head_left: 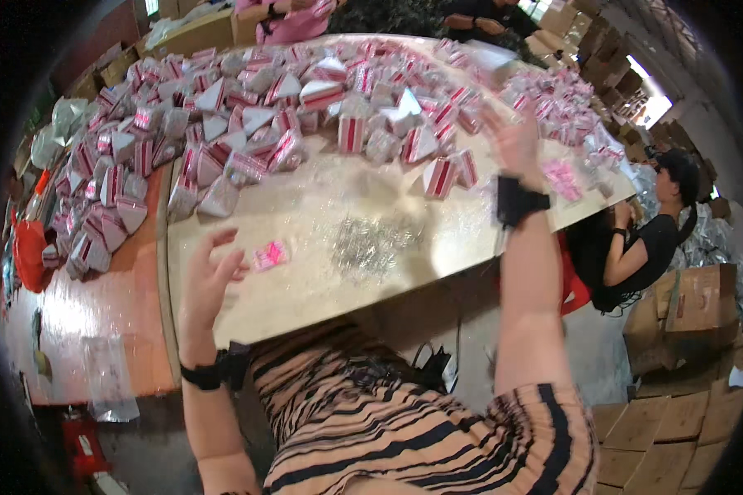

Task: The person is packaging small, pyramid-shaped items by inserting pink labels into the clear plastic wrappers. They pick up a wrapped item, slide a label into the opening, and place the finished product on the table. The task is performed repeatedly by hand in a workshop setting.

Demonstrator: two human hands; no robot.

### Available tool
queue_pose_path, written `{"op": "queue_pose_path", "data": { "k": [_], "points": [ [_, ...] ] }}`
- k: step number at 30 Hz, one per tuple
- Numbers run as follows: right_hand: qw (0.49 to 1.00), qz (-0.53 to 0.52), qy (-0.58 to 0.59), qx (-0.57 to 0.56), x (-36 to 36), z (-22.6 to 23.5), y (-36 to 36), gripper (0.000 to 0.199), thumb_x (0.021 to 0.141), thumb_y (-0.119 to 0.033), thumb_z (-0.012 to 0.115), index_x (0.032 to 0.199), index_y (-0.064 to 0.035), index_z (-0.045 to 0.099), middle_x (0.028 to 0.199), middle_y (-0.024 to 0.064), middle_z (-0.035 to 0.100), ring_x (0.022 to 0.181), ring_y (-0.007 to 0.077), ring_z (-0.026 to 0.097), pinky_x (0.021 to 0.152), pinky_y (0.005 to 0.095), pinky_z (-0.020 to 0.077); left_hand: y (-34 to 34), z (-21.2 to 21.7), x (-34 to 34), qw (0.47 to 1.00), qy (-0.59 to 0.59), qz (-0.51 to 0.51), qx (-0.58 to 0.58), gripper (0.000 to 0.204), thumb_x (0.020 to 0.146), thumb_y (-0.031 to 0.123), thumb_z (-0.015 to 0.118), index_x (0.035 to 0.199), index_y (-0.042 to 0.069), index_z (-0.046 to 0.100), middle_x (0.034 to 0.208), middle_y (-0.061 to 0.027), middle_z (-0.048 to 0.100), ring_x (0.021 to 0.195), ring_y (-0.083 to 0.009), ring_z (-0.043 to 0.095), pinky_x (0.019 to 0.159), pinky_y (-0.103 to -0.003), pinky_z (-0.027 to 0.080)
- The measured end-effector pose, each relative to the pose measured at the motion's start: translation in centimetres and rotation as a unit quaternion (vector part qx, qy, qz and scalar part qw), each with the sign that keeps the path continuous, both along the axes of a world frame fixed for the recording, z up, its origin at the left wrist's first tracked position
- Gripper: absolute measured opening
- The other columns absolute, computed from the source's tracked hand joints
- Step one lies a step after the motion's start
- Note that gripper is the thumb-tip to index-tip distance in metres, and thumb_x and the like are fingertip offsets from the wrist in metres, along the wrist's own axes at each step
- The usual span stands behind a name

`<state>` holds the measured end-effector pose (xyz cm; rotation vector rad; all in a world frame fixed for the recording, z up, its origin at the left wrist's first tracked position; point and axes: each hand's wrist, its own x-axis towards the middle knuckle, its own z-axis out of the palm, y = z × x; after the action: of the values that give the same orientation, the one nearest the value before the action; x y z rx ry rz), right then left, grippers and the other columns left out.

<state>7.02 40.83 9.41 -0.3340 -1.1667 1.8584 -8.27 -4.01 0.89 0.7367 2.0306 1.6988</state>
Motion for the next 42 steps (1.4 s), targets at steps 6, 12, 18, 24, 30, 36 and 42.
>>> {"op": "queue_pose_path", "data": {
  "k": [6, 12, 18, 24, 30, 36, 42],
  "points": [
    [0.930, -0.160, -0.167, 0.287, 5.1, -2.2, 1.3, 0.038, 0.089, -0.021, 0.063, 0.119, 0.0024, 0.056, 0.094, 0.0114, 0.067, 0.075, 0.0183, 0.066, 0.062, 0.0287, 0.0498, 1.8, -1.1, 1.4, 0.996, 0.030, -0.015, -0.081, 0.030, 0.091, 0.016, 0.062, 0.118, 0.003, 0.057, 0.095, -0.0043, 0.062, 0.080, -0.0095, 0.059, 0.070, -0.024, 0.048],
    [0.664, -0.130, -0.281, 0.681, 10.1, -11.5, -9.7, 0.015, 0.079, -0.011, 0.069, 0.092, -0.0044, 0.068, 0.090, 0.0134, 0.062, 0.081, 0.0307, 0.061, 0.073, 0.0381, 0.0481, 1.7, -3.0, 1.7, 0.992, 0.112, -0.003, -0.058, 0.025, 0.087, 0.016, 0.067, 0.108, 0.004, 0.062, 0.099, -0.0064, 0.060, 0.080, -0.0133, 0.057, 0.071, -0.027, 0.047],
    [0.584, -0.061, -0.292, 0.755, 11.3, -14.2, -13.7, 0.027, 0.073, -0.023, 0.074, 0.092, -0.0057, 0.067, 0.082, 0.0061, 0.055, 0.077, 0.0251, 0.054, 0.072, 0.0368, 0.0445, 2.2, -4.1, 2.1, 0.989, 0.133, 0.016, -0.056, 0.021, 0.086, 0.015, 0.067, 0.104, 0.003, 0.063, 0.100, -0.0075, 0.059, 0.083, -0.0158, 0.057, 0.073, -0.029, 0.047],
    [0.589, -0.052, -0.237, 0.771, 12.7, -15.8, -12.7, 0.017, 0.071, -0.002, 0.066, 0.089, -0.0009, 0.064, 0.082, 0.0073, 0.055, 0.075, 0.0245, 0.053, 0.069, 0.0359, 0.0449, 1.9, -3.8, 1.7, 0.959, 0.239, 0.062, -0.137, 0.021, 0.082, 0.014, 0.067, 0.099, 0.002, 0.065, 0.096, -0.0144, 0.061, 0.089, -0.0275, 0.059, 0.079, -0.035, 0.048],
    [0.590, -0.027, -0.239, 0.771, 12.6, -15.5, -12.8, 0.015, 0.072, 0.000, 0.064, 0.087, -0.0006, 0.062, 0.083, 0.0095, 0.055, 0.075, 0.0262, 0.053, 0.070, 0.0371, 0.0447, 3.4, -3.5, 0.8, 0.900, 0.380, 0.000, -0.213, 0.027, 0.080, 0.013, 0.066, 0.104, 0.002, 0.066, 0.105, -0.0172, 0.059, 0.100, -0.0336, 0.058, 0.085, -0.039, 0.048],
    [0.571, -0.014, -0.244, 0.783, 11.9, -15.1, -12.7, 0.012, 0.073, -0.002, 0.063, 0.085, -0.0012, 0.060, 0.083, 0.0096, 0.055, 0.077, 0.0258, 0.054, 0.071, 0.0355, 0.0460, 5.6, -3.5, 0.8, 0.869, 0.406, -0.042, -0.280, 0.033, 0.075, 0.016, 0.070, 0.105, 0.002, 0.066, 0.109, -0.0169, 0.059, 0.103, -0.0348, 0.056, 0.090, -0.042, 0.045],
    [0.574, -0.013, -0.252, 0.779, 12.4, -15.4, -12.6, 0.012, 0.073, -0.003, 0.065, 0.084, -0.0012, 0.061, 0.082, 0.0087, 0.055, 0.076, 0.0243, 0.054, 0.070, 0.0351, 0.0461, 9.3, -2.5, 5.5, 0.897, 0.435, -0.046, -0.064, 0.013, 0.073, 0.002, 0.069, 0.085, 0.004, 0.066, 0.092, -0.0129, 0.062, 0.094, -0.0339, 0.058, 0.083, -0.041, 0.045]
  ]
}}
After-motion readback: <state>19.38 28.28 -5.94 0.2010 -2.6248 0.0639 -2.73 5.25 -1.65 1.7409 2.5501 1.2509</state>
